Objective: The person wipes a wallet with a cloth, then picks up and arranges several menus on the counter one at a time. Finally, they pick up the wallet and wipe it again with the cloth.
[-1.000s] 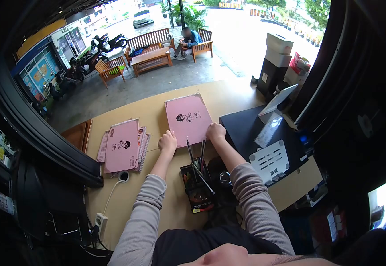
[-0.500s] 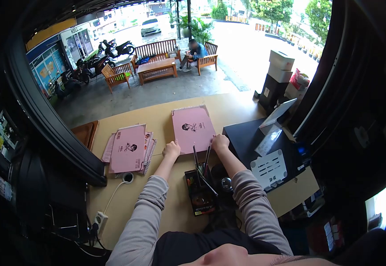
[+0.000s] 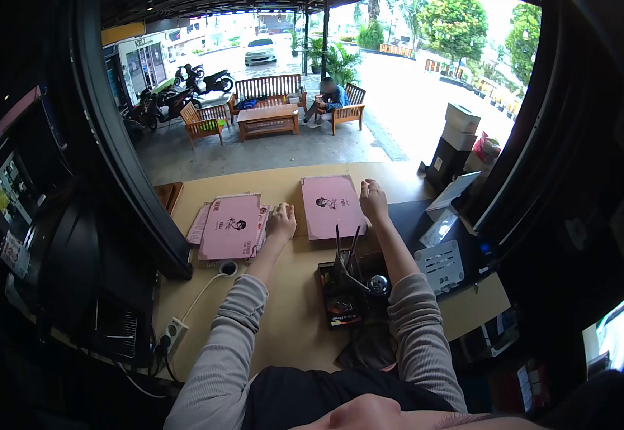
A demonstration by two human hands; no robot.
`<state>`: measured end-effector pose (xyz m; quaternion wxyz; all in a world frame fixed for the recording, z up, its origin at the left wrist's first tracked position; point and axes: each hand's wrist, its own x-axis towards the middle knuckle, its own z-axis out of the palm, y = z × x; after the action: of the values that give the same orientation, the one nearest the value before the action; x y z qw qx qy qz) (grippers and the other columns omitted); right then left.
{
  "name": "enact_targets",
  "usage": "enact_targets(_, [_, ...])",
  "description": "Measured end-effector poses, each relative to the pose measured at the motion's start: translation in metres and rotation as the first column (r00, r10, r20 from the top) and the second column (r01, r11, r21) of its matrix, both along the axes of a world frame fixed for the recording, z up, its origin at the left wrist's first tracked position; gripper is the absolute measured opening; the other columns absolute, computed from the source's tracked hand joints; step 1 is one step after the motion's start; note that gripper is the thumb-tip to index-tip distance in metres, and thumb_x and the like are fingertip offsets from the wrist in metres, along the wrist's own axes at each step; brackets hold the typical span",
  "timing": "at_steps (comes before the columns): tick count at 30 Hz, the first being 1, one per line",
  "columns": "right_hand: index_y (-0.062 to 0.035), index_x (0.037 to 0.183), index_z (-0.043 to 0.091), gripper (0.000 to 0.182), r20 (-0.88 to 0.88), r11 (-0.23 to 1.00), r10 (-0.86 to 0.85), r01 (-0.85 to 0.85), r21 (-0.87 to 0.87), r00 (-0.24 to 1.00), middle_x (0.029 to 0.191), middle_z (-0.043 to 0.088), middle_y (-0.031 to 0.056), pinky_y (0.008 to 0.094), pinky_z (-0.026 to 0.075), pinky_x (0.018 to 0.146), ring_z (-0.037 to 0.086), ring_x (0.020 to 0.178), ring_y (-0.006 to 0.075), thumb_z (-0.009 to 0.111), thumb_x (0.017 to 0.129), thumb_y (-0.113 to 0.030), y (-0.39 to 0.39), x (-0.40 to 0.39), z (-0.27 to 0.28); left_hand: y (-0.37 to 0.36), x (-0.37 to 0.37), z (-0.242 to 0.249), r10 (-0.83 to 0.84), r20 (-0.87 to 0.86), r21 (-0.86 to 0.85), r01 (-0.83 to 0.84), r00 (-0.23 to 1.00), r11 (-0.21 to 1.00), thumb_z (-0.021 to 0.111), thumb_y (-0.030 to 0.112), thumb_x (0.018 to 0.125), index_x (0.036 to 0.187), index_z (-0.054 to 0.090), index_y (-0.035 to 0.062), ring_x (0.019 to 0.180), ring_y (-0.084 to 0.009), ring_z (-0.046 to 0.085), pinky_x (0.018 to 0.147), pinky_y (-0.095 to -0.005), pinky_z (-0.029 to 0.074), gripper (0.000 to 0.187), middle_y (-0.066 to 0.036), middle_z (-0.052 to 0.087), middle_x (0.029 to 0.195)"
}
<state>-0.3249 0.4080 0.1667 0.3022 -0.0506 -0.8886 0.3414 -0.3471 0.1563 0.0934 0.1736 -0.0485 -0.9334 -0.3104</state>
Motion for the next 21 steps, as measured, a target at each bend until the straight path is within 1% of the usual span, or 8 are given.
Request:
enact_targets(1, [0.0036,0.101,0.052,0.038,-0.047,0.994,0.059,-0.063,-0.091,0.997,0.095,0.056,0.0251,0.0395,0.041,0.082,0.052,0.093,0.0370,0.034,0.088,-0.027,-0.009,0.003,0.004,-0.005,0.001,0.000,-0.056,-0.189,0.053,0.067,0.980,0.996,0.033,0.033,0.089,0.099,0.049,0.0050,0.092,-0.0323,0.054,0.080,-0.0409,0.042,0.034,-0.018,0.057,0.096])
enact_targets(5, [0.0045,0.102,0.053,0.040,0.014,0.966,0.131,-0.124,-0.227,0.991,0.099,0.056,0.0244,0.0385,0.040,0.084,0.052,0.096,0.0351,0.034,0.088,-0.028,-0.060,0.008,0.001,-0.019,0.011,0.007,-0.129,-0.241,0.291,0.199,0.962,0.936,0.033,0.029,0.089,0.100,0.051,0.0028,0.095,-0.0327,0.051,0.083,-0.0389,0.040,0.033,-0.019,0.055,0.099])
enact_targets(7, [0.0047,0.104,0.053,0.041,-0.181,0.804,0.269,-0.324,-0.498,0.946,0.099,0.057,0.0209,0.0361,0.040,0.084,0.054,0.096,0.0300,0.033,0.090,-0.029,-0.085,-0.005,-0.025,-0.028,0.028,0.019,-0.131,-0.184,0.322,0.186,0.974,0.928,0.033,0.030,0.090,0.101,0.051,0.0020,0.096,-0.0328,0.051,0.084,-0.0384,0.039,0.035,-0.019,0.055,0.100])
enact_targets(8, [-0.0018,0.111,0.051,0.044,-0.063,0.689,0.393,-0.339,-0.641,0.917,0.109,0.055,0.0128,0.0342,0.040,0.083,0.052,0.100,0.0239,0.028,0.091,-0.034,-0.097,0.000,-0.030,-0.033,0.036,0.024,-0.129,-0.154,0.340,0.175,0.980,0.924,0.033,0.030,0.090,0.101,0.051,0.0017,0.097,-0.0330,0.050,0.084,-0.0384,0.039,0.035,-0.020,0.054,0.100])
enact_targets(11, [0.0030,0.105,0.054,0.041,-0.072,0.525,0.446,-0.327,-0.786,0.892,0.100,0.058,0.0142,0.0287,0.042,0.078,0.055,0.087,0.0188,0.033,0.091,-0.030,-0.139,0.010,-0.044,-0.057,0.044,0.018,-0.093,-0.159,0.328,0.141,0.983,0.934,0.032,0.030,0.090,0.100,0.050,0.0012,0.097,-0.0339,0.051,0.084,-0.0389,0.039,0.036,-0.020,0.054,0.102])
enact_targets(16, [-0.0032,0.097,0.054,0.035,0.046,0.472,0.530,-0.250,-0.846,0.847,0.080,0.054,0.0053,0.0267,0.042,0.056,0.048,0.066,0.0121,0.035,0.089,-0.032,-0.188,0.012,-0.083,-0.111,0.053,-0.002,0.049,-0.034,0.291,-0.037,0.998,0.956,0.032,0.028,0.089,0.098,0.051,0.0012,0.093,-0.0365,0.052,0.079,-0.0418,0.041,0.034,-0.023,0.054,0.098])
enact_targets(19, [-0.0047,0.104,0.052,0.037,0.172,0.513,0.578,-0.192,-0.837,0.798,0.090,0.057,0.0079,0.0315,0.044,0.068,0.053,0.078,0.0175,0.032,0.089,-0.032,-0.212,0.014,-0.095,-0.146,0.056,-0.019,0.144,-0.046,0.263,-0.127,0.989,0.956,0.032,0.027,0.089,0.095,0.052,0.0007,0.091,-0.0367,0.052,0.078,-0.0424,0.041,0.034,-0.023,0.055,0.095])
enact_targets(21, [-0.0044,0.103,0.051,0.036,0.180,0.511,0.595,-0.195,-0.837,0.783,0.090,0.057,0.0077,0.0317,0.044,0.068,0.053,0.078,0.0174,0.032,0.088,-0.031,-0.227,0.012,-0.106,-0.167,0.053,-0.033,0.208,-0.082,0.227,-0.185,0.975,0.956,0.033,0.027,0.089,0.093,0.052,0.0002,0.089,-0.0373,0.052,0.079,-0.0431,0.040,0.033,-0.022,0.055,0.094])
